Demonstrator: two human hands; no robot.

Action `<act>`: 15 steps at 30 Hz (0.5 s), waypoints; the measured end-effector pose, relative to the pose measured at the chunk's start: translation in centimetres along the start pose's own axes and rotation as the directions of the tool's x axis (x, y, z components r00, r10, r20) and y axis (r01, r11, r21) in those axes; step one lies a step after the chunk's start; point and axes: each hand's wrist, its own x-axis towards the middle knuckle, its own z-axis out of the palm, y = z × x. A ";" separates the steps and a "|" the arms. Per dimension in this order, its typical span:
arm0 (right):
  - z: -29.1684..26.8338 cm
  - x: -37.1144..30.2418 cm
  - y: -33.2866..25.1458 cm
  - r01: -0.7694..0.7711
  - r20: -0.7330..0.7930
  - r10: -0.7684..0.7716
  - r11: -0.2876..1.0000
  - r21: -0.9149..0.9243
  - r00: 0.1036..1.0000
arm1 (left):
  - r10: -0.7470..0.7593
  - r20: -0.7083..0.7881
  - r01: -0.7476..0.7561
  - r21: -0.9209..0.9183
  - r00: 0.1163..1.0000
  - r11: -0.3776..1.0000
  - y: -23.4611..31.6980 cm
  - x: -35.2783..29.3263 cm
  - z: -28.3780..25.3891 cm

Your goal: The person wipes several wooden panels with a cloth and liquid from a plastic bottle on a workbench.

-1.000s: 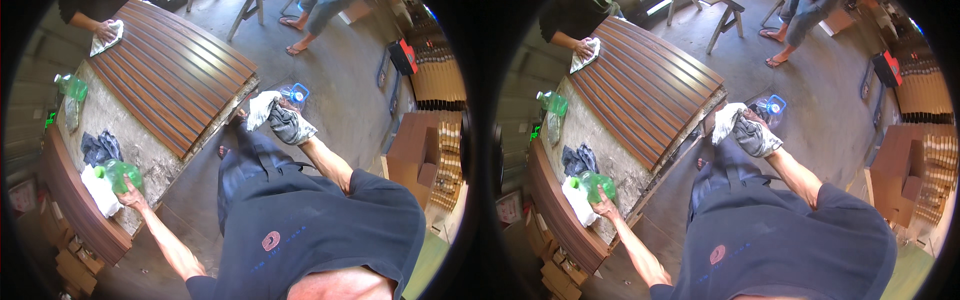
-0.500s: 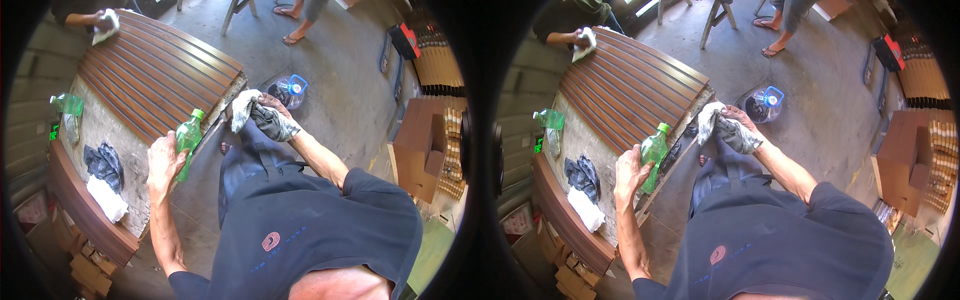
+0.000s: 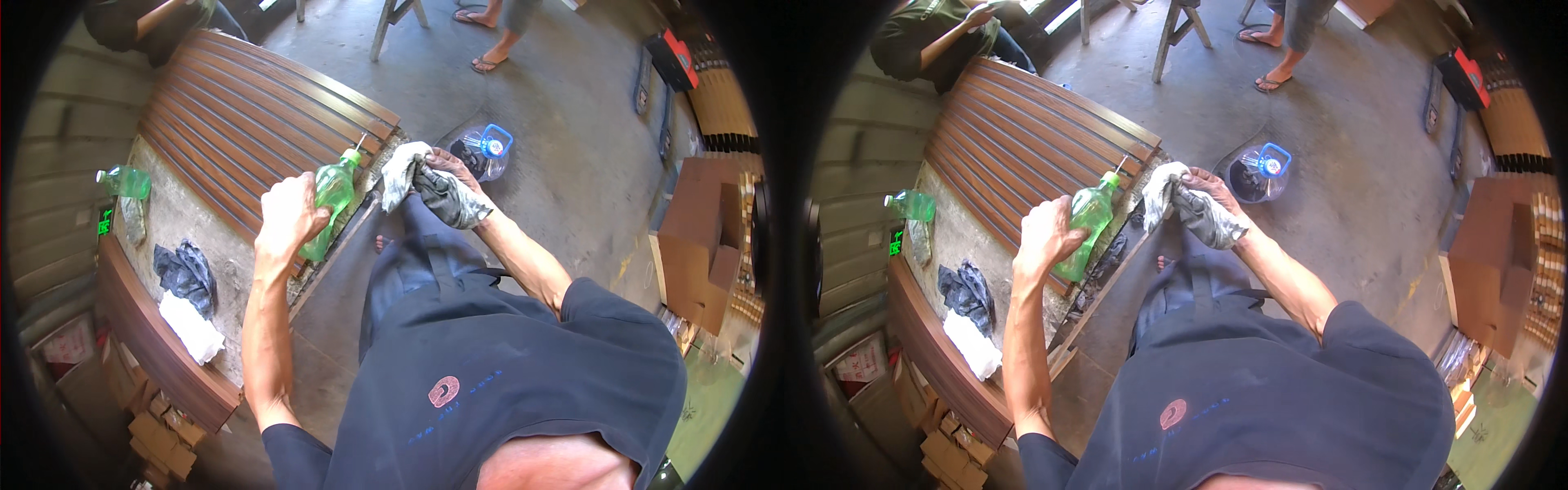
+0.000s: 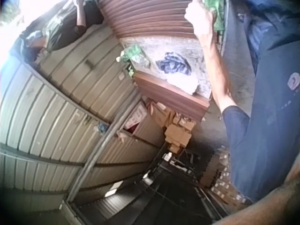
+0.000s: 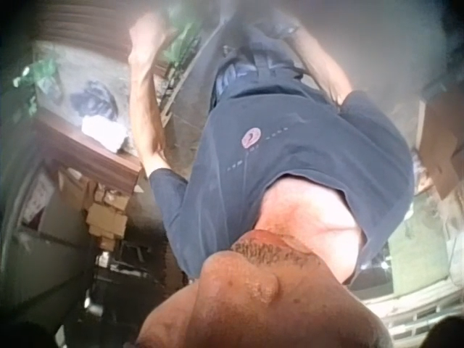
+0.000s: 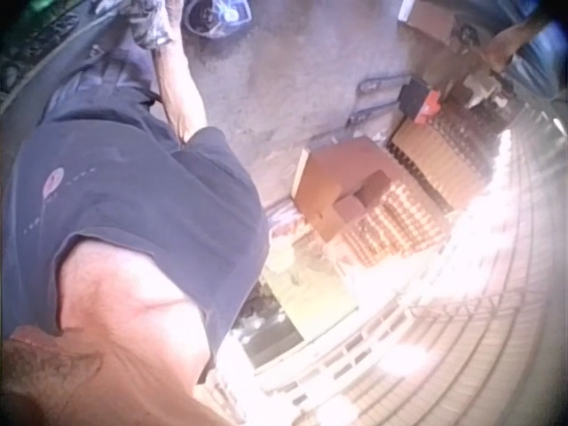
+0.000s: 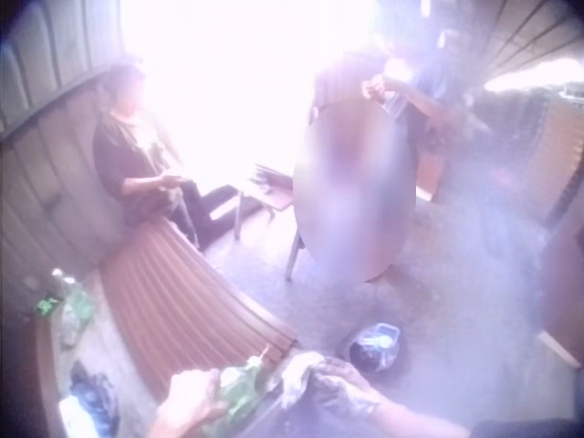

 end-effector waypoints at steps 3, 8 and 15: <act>-0.4 0.5 -0.9 0.086 0.002 -0.086 0.996 0.005 0.996 | -0.088 0.051 0.089 -0.006 0.995 0.996 -2.9 -3.6 0.5; 2.6 1.3 -4.1 0.155 0.036 -0.152 0.985 -0.076 0.988 | -0.276 0.097 0.273 0.040 0.956 0.961 -8.0 -12.3 1.6; 5.0 4.1 -4.0 0.239 -0.046 -0.272 0.905 -0.352 0.961 | -0.326 0.125 0.333 -0.036 0.937 0.942 -7.2 -16.3 3.1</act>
